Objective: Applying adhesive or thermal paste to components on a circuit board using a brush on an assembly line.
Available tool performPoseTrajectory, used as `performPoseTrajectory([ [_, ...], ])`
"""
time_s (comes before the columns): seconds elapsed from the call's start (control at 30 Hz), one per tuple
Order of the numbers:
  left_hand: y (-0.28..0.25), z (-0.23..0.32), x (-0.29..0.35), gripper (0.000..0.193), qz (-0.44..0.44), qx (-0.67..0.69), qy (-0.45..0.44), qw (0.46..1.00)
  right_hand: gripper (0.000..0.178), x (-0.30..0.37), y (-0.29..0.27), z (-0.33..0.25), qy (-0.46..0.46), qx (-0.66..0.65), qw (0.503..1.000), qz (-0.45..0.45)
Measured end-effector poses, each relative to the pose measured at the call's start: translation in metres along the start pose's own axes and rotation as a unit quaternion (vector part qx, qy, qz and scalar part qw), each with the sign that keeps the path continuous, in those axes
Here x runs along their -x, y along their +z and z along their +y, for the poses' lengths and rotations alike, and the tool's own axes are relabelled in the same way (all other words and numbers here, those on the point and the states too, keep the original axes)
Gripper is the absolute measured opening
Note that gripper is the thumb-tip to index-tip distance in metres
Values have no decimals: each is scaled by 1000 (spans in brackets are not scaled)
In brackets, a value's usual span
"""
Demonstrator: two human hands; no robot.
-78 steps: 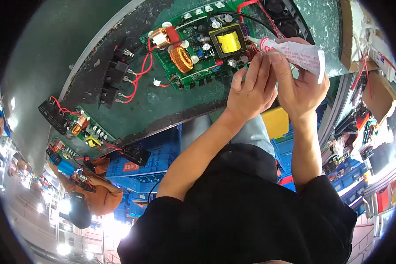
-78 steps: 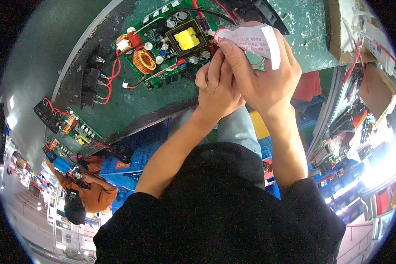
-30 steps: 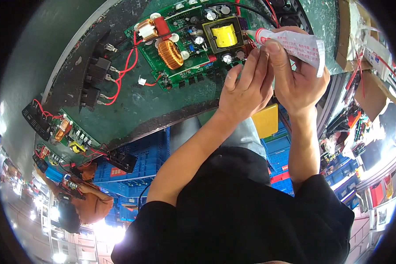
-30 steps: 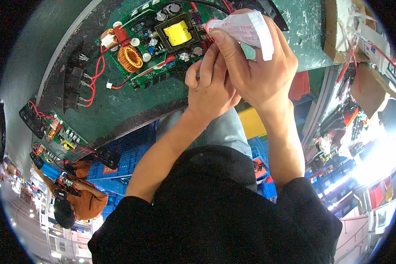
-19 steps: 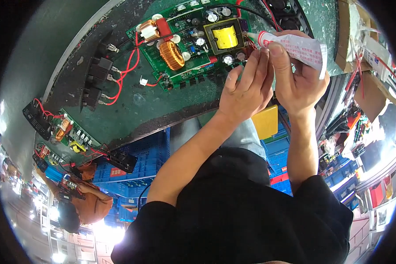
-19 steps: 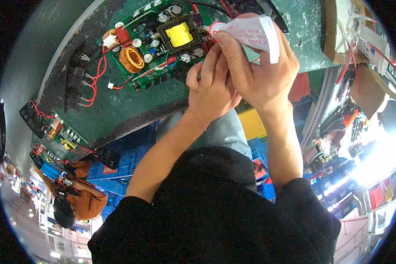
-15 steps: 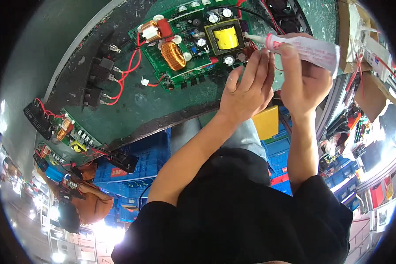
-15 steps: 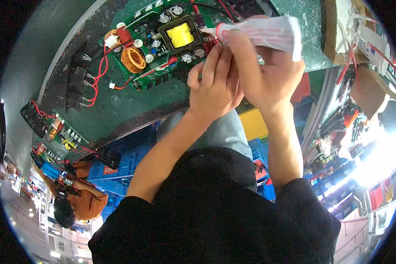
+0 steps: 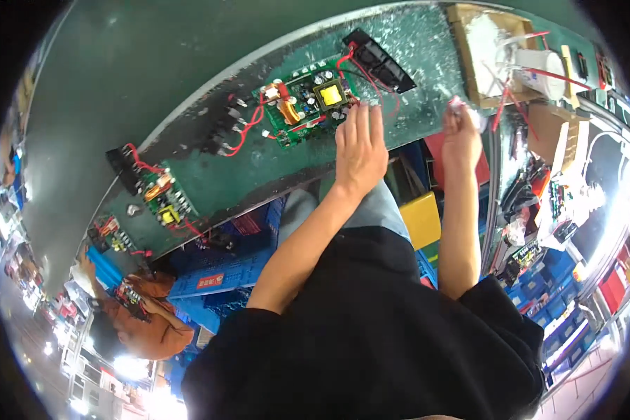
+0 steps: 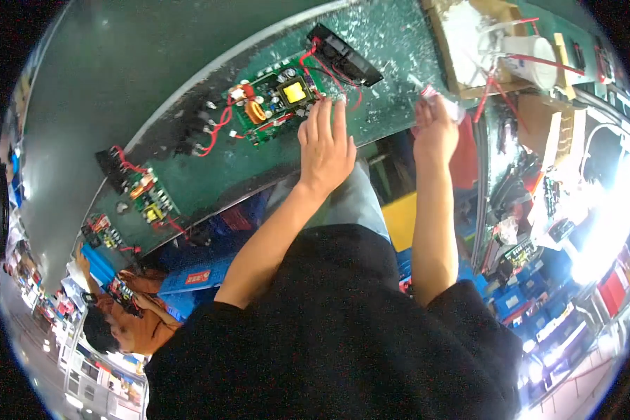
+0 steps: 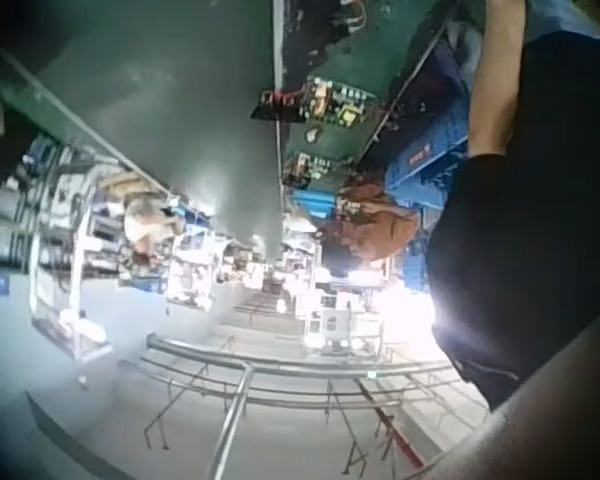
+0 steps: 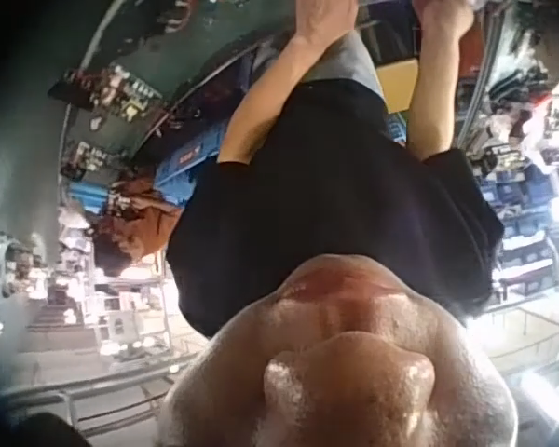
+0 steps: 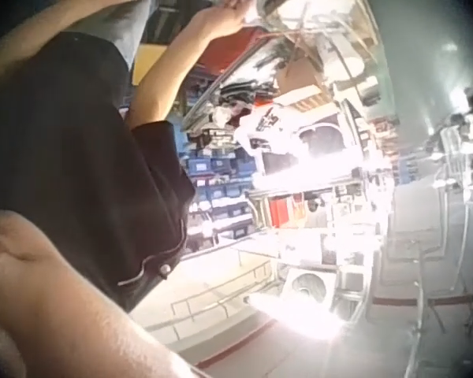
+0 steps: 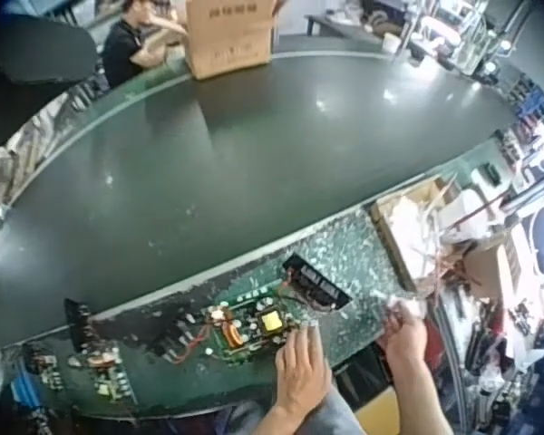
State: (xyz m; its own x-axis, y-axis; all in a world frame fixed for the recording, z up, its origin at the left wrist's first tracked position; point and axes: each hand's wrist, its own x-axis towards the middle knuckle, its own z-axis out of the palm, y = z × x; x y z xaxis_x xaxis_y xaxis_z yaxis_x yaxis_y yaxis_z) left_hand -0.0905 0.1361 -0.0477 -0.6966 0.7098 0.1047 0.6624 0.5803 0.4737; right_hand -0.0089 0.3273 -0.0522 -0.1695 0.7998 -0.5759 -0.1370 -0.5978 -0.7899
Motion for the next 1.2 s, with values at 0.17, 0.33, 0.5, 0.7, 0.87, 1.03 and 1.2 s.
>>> performPoseTrajectory([
  [0.17,-54,-41,12,36,78,108,-24,991,35,-23,-6,4,-17,23,999,-16],
  [0.33,-126,-135,19,39,197,-109,-158,961,45,14,45,3,-66,257,961,-76],
  [0.5,-124,-179,1,43,-64,-78,-183,978,58,8,117,-3,-461,570,613,-293],
  [0.7,-119,-180,16,63,-113,127,-302,938,47,-31,137,5,-321,574,627,-418],
  [0.87,-119,-141,12,58,-26,180,-398,899,17,-93,120,28,152,425,777,-439],
  [1.03,-108,-120,24,54,14,85,-403,911,10,-60,134,33,155,406,787,-439],
  [1.2,-125,-105,26,56,19,79,-403,911,20,-31,138,28,-79,520,753,-395],
])
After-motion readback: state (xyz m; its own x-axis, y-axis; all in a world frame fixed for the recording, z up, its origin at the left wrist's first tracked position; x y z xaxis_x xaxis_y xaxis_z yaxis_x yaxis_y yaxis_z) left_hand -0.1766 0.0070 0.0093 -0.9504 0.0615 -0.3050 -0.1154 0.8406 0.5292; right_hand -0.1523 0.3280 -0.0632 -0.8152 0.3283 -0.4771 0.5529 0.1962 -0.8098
